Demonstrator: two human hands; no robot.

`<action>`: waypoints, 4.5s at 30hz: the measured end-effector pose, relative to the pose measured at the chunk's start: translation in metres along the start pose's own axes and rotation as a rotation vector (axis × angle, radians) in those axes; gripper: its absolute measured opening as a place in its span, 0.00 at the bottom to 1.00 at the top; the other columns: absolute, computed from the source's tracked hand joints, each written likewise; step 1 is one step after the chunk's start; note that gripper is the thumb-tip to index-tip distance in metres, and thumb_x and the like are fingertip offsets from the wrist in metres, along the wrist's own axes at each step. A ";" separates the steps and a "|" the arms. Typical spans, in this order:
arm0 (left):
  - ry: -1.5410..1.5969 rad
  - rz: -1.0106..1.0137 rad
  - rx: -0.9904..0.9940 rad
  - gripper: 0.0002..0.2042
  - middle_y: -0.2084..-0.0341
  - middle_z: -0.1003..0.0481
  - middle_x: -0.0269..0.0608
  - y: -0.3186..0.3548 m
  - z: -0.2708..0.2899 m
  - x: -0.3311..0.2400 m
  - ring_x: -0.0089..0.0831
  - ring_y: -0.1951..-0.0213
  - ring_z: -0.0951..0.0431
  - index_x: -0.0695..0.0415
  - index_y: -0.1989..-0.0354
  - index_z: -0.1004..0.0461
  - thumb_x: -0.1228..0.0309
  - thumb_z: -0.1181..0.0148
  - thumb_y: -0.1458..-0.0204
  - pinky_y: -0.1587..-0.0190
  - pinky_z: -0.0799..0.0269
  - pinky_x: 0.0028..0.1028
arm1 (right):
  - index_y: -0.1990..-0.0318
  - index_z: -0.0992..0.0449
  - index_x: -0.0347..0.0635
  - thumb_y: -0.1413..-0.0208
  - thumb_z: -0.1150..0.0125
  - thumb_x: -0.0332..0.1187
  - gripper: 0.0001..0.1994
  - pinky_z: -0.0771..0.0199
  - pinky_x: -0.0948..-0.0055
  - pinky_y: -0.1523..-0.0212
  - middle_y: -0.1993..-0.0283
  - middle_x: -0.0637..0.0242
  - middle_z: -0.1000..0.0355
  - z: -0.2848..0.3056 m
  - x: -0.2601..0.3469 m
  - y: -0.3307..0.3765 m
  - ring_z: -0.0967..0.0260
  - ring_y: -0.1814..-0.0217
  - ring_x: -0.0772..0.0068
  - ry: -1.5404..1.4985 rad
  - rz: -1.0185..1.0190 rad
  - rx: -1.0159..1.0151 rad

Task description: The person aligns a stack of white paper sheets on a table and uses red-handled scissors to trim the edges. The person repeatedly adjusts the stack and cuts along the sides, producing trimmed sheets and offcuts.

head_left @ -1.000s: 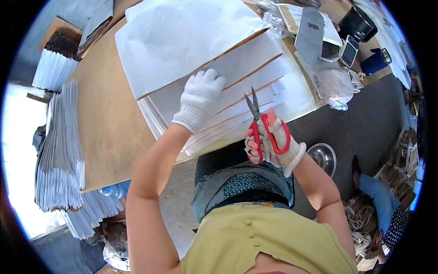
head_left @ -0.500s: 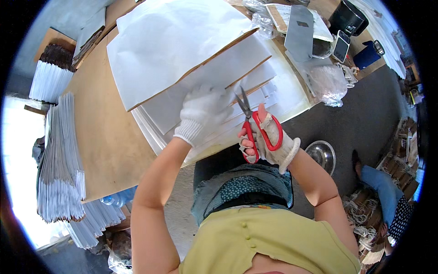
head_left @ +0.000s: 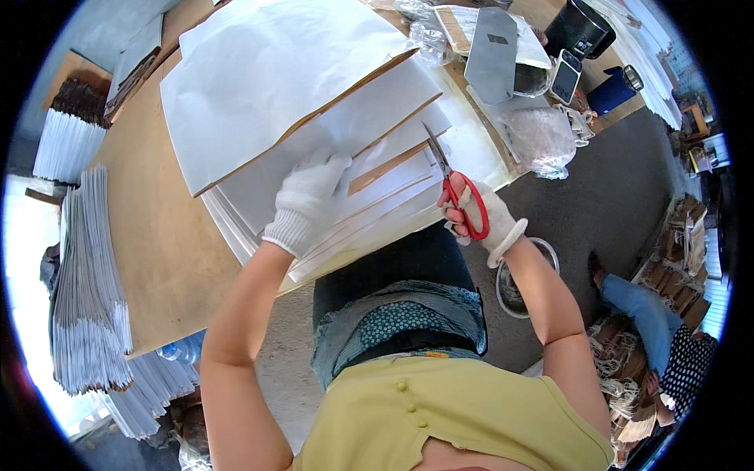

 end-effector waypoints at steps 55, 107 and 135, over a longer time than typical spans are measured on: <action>0.081 0.134 0.203 0.23 0.43 0.34 0.52 -0.022 -0.050 -0.003 0.45 0.38 0.37 0.57 0.41 0.35 0.61 0.48 0.44 0.35 0.43 0.37 | 0.58 0.31 0.35 0.40 0.44 0.54 0.25 0.37 0.74 0.81 0.79 0.68 0.38 -0.082 -0.026 0.000 0.40 0.83 0.73 -0.267 0.172 0.091; -0.063 0.045 -0.336 0.10 0.64 0.26 0.40 0.021 0.009 -0.002 0.43 0.60 0.26 0.52 0.57 0.25 0.73 0.42 0.49 0.56 0.31 0.38 | 0.65 0.31 0.38 0.39 0.45 0.47 0.18 0.40 0.75 0.86 0.83 0.71 0.37 -0.014 -0.010 -0.013 0.40 0.86 0.75 -0.176 0.006 0.017; -0.295 -0.017 -0.124 0.06 0.66 0.28 0.40 -0.032 0.066 0.023 0.42 0.62 0.26 0.54 0.66 0.26 0.76 0.45 0.51 0.54 0.29 0.36 | 0.59 0.32 0.40 0.38 0.55 0.61 0.28 0.40 0.76 0.82 0.75 0.70 0.36 -0.150 -0.042 0.031 0.41 0.83 0.77 -0.248 -0.226 0.399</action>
Point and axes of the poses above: each hand's wrist, its own y-axis away from the middle knuckle, its own z-axis out of the back of the hand, x = y × z, the point moved 9 cm from there along -y, towards the middle knuckle
